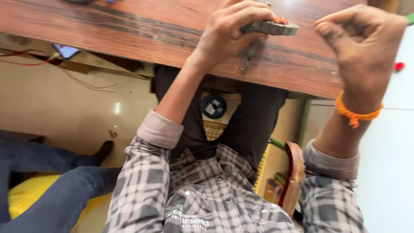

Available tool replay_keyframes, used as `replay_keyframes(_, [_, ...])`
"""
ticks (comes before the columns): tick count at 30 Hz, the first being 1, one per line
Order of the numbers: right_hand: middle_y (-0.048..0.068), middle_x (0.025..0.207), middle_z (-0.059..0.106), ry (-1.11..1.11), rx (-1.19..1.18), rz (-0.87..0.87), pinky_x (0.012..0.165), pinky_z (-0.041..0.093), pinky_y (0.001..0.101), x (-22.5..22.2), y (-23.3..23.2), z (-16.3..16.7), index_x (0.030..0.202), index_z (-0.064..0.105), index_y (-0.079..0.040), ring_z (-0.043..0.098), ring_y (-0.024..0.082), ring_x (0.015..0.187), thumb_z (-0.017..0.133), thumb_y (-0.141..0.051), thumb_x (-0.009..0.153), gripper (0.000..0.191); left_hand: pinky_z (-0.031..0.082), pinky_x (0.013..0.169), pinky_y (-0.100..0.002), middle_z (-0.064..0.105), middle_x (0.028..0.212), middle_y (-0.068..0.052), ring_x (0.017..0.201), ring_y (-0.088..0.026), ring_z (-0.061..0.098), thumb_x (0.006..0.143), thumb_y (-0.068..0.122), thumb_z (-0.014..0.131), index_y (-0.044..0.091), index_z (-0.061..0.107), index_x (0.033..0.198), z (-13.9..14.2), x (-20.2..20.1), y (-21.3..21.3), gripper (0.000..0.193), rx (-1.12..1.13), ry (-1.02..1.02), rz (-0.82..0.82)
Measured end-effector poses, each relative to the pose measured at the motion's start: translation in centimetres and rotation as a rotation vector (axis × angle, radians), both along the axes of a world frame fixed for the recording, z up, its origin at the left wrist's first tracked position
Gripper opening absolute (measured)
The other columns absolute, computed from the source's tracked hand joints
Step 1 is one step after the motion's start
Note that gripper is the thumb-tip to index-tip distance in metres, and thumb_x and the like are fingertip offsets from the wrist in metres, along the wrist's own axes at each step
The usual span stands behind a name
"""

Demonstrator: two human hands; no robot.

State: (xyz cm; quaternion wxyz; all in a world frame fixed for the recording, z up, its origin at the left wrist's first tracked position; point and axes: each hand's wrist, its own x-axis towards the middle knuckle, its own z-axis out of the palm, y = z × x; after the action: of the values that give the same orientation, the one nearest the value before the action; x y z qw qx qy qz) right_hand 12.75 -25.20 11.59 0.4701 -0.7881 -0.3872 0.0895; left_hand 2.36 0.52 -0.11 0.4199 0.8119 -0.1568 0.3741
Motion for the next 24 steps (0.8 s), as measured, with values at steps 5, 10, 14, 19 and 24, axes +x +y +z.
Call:
replay_keyframes(5, [0.009,0.07,0.062,-0.104,-0.259,-0.036,0.055,0.035,0.0265,-5.5,2.9,1.3,0.101,0.075,0.0,0.049,0.013,0.059,0.078,0.002,0.098,0.005,0.052,0.107,-0.037,0.073,0.124,0.001,0.116,-0.018,0.068,0.093,0.015,0.087,0.016,0.07,0.126,0.0,-0.3,0.3,0.037,-0.003,-0.024,0.017])
replay_keyframes(10, [0.011,0.089,0.071,-0.49,-0.219,0.11,0.068,0.051,0.0364,-7.4,5.1,-2.6,0.105,0.073,-0.007,0.07,0.025,0.079,0.075,0.0,0.099,0.009,0.053,0.105,-0.035,0.073,0.122,0.002,0.115,-0.019,0.066,0.092,0.02,0.087,0.018,0.069,0.126,0.0,0.0,0.3,0.039,0.003,-0.053,0.043])
replay_keyframes(14, [0.014,0.086,0.07,-0.538,-0.263,0.048,0.063,0.049,0.0399,-7.4,4.9,-5.4,0.106,0.074,-0.008,0.067,0.031,0.073,0.077,-0.002,0.096,0.012,0.052,0.111,-0.028,0.063,0.142,0.005,0.129,-0.013,0.061,0.102,0.018,0.08,0.023,0.06,0.145,-0.7,-0.9,0.3,0.047,-0.089,0.088,-0.016])
replay_keyframes(19, [0.014,0.09,0.071,-0.36,-0.178,0.025,0.067,0.051,0.0365,-7.9,3.9,-6.7,0.11,0.074,-0.006,0.069,0.028,0.076,0.073,0.002,0.097,0.016,0.037,0.109,-0.039,0.042,0.149,0.004,0.134,-0.019,0.04,0.095,0.023,0.084,0.032,0.066,0.138,-0.4,-2.6,-0.1,0.047,0.441,-0.116,0.296])
replay_keyframes(24, [0.013,0.095,0.073,-0.209,-0.065,0.041,0.073,0.054,0.0319,-8.1,3.1,-7.0,0.112,0.075,-0.003,0.073,0.021,0.083,0.071,0.005,0.099,0.016,0.037,0.116,-0.038,0.035,0.16,0.005,0.144,-0.019,0.037,0.097,0.023,0.081,0.028,0.069,0.128,0.1,-3.4,-0.2,0.034,0.508,-0.044,0.243])
